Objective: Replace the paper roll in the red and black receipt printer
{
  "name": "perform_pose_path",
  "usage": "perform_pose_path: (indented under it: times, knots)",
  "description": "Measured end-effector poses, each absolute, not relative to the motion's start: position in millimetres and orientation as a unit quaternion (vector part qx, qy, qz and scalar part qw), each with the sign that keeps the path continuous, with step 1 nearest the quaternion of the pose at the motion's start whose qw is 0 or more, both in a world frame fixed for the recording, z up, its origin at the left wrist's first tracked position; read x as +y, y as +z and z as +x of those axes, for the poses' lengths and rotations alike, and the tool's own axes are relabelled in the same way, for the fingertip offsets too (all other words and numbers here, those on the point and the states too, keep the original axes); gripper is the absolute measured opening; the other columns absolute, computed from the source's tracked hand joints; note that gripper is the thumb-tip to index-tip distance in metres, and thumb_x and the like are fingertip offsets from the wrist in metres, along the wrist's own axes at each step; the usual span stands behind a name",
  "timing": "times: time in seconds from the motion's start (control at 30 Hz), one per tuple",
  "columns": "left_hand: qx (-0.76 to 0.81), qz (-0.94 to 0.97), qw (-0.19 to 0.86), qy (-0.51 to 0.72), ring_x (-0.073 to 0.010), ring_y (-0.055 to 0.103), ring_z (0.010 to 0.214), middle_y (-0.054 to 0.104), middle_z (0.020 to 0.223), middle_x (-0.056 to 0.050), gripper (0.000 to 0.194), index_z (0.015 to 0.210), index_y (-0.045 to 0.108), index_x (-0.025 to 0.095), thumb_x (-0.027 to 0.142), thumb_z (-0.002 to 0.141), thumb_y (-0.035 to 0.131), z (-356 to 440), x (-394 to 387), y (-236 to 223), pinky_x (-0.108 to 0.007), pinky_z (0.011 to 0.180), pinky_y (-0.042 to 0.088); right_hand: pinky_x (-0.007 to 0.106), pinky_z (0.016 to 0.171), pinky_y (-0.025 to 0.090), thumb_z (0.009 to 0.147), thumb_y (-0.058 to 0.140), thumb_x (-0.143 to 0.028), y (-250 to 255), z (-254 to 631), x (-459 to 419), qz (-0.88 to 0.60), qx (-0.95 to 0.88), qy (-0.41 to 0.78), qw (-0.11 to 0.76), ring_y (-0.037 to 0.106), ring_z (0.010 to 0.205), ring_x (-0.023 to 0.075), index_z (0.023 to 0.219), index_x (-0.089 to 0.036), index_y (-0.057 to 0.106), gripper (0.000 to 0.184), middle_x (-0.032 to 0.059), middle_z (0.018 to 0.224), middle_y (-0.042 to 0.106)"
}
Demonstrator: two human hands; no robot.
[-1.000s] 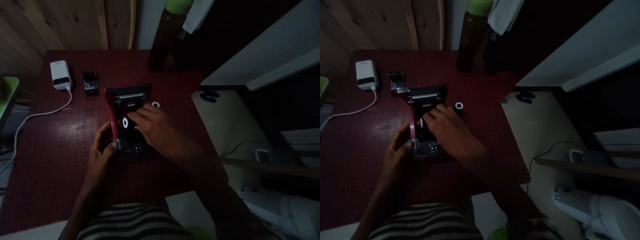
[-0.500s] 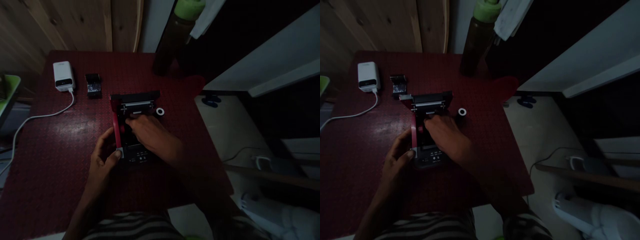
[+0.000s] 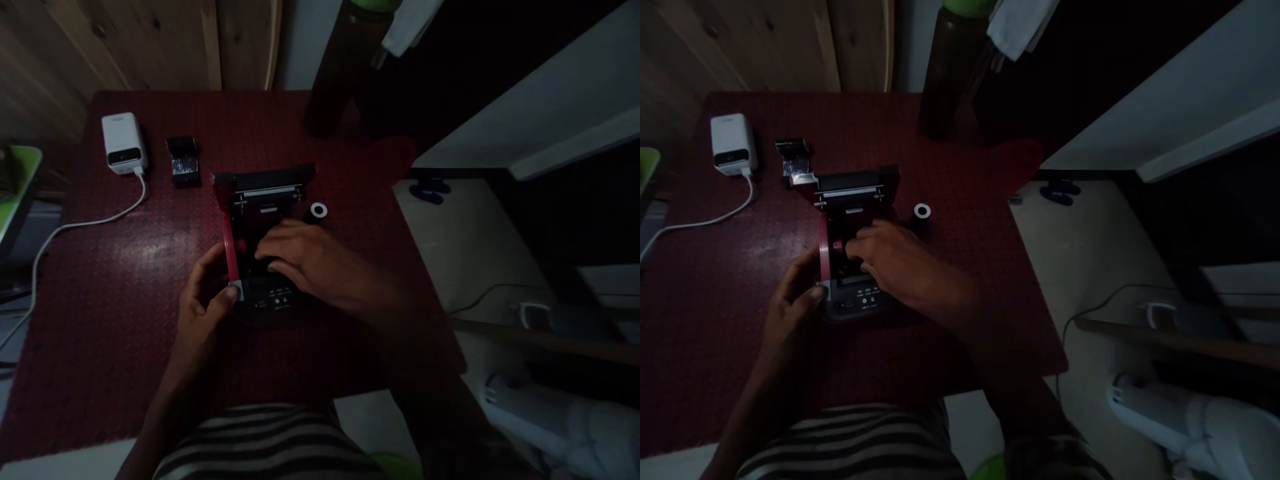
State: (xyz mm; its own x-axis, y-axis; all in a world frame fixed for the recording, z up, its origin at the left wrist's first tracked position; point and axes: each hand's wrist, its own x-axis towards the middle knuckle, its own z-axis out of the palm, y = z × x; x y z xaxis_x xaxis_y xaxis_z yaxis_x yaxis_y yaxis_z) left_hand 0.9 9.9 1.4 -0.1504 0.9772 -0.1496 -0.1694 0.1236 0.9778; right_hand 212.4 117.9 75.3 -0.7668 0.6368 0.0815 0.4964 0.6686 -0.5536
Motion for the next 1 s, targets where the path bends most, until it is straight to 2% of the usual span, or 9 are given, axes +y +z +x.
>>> perform_pose_path:
  times: [0.13,0.23,0.37,0.5,0.63,0.73,0.8,0.9,1.0]
  knots:
    - [0.543,0.377,0.508,0.552,-0.035,0.071,0.148,0.075,0.158,-0.01,0.056,0.152,0.076,0.031,0.046,0.099,0.086,2.1,7.6,12.9,-0.046,0.117,0.061,0.034,0.082,0.056,0.107,0.067,0.0,72.0,213.4,111.2,-0.335,-0.899,0.218,0.18,0.069,0.091,0.0206,0.095,-0.02,0.076,0.025,0.0029,0.094,0.077]
    - [0.555,0.407,0.46,0.56,-0.0353,0.066,0.153,0.071,0.164,-0.009,0.052,0.154,0.075,0.032,0.048,0.105,0.081,-0.9,19.1,25.1,-0.048,0.121,0.058,0.035,0.083,0.057,0.112,0.062,-0.005,67.9,217.6,99.2,-0.347,-0.896,0.156,0.231,0.066,0.091,0.0208,0.099,-0.019,0.078,0.025,0.0043,0.094,0.075]
    - [0.539,0.48,0.374,0.583,-0.0348,0.063,0.154,0.069,0.166,-0.008,0.056,0.155,0.075,0.032,0.057,0.105,0.081,-6.7,62.8,41.3,-0.052,0.131,0.049,0.034,0.08,0.056,0.11,0.058,0.001,58.7,218.7,82.4,-0.361,-0.885,0.071,0.285,0.064,0.091,0.0205,0.098,-0.021,0.079,0.033,0.0051,0.096,0.074]
    - [0.532,0.508,0.344,0.583,-0.0348,0.067,0.148,0.074,0.154,-0.006,0.051,0.141,0.082,0.032,0.07,0.108,0.072,0.3,103.0,57.1,-0.048,0.124,0.055,0.032,0.072,0.054,0.111,0.061,0.0,51.9,215.3,70.3,-0.378,-0.864,0.008,0.334,0.064,0.086,0.0186,0.092,-0.023,0.079,0.034,0.0036,0.092,0.074]
    - [0.542,0.498,0.321,0.596,-0.0329,0.073,0.136,0.081,0.138,-0.01,0.046,0.112,0.089,0.023,0.059,0.117,0.061,8.3,107.2,64.5,-0.055,0.122,0.056,0.031,0.068,0.055,0.113,0.061,-0.002,50.0,212.2,59.1,-0.376,-0.854,-0.033,0.358,0.063,0.079,0.0171,0.095,-0.023,0.082,0.034,0.0019,0.085,0.075]
    - [0.529,0.516,0.317,0.595,-0.0298,0.067,0.15,0.084,0.127,-0.004,0.024,0.098,0.087,0.025,0.041,0.11,0.074,6.5,91.2,61.0,-0.052,0.131,0.05,0.033,0.069,0.059,0.113,0.063,-0.004,50.2,212.0,49.8,-0.369,-0.854,-0.05,0.363,0.068,0.083,0.0187,0.102,-0.02,0.084,0.028,0.0049,0.092,0.082]
    - [0.536,0.517,0.327,0.582,-0.0314,0.063,0.157,0.083,0.135,-0.001,0.009,0.104,0.087,0.028,0.035,0.103,0.082,4.9,75.7,55.1,-0.051,0.133,0.048,0.036,0.073,0.062,0.112,0.064,-0.004,50.2,212.8,44.0,-0.368,-0.856,-0.064,0.358,0.072,0.088,0.0208,0.103,-0.02,0.084,0.027,0.0068,0.099,0.085]
    - [0.566,0.462,0.384,0.564,-0.0356,0.064,0.156,0.076,0.154,-0.006,0.047,0.139,0.08,0.029,0.033,0.094,0.087,6.4,52.7,42.5,-0.051,0.128,0.054,0.039,0.083,0.064,0.111,0.065,-0.004,49.0,214.0,37.6,-0.377,-0.852,-0.073,0.355,0.078,0.105,0.0242,0.103,-0.026,0.084,0.031,0.0057,0.112,0.09]
    - [0.566,0.411,0.449,0.556,-0.0358,0.064,0.157,0.071,0.164,-0.009,0.064,0.152,0.071,0.029,0.033,0.09,0.086,10.8,37.5,30.9,-0.047,0.125,0.057,0.045,0.098,0.064,0.111,0.067,-0.006,45.8,214.6,34.5,-0.394,-0.843,-0.043,0.363,0.08,0.127,0.0274,0.106,-0.028,0.084,0.029,0.0057,0.132,0.089]
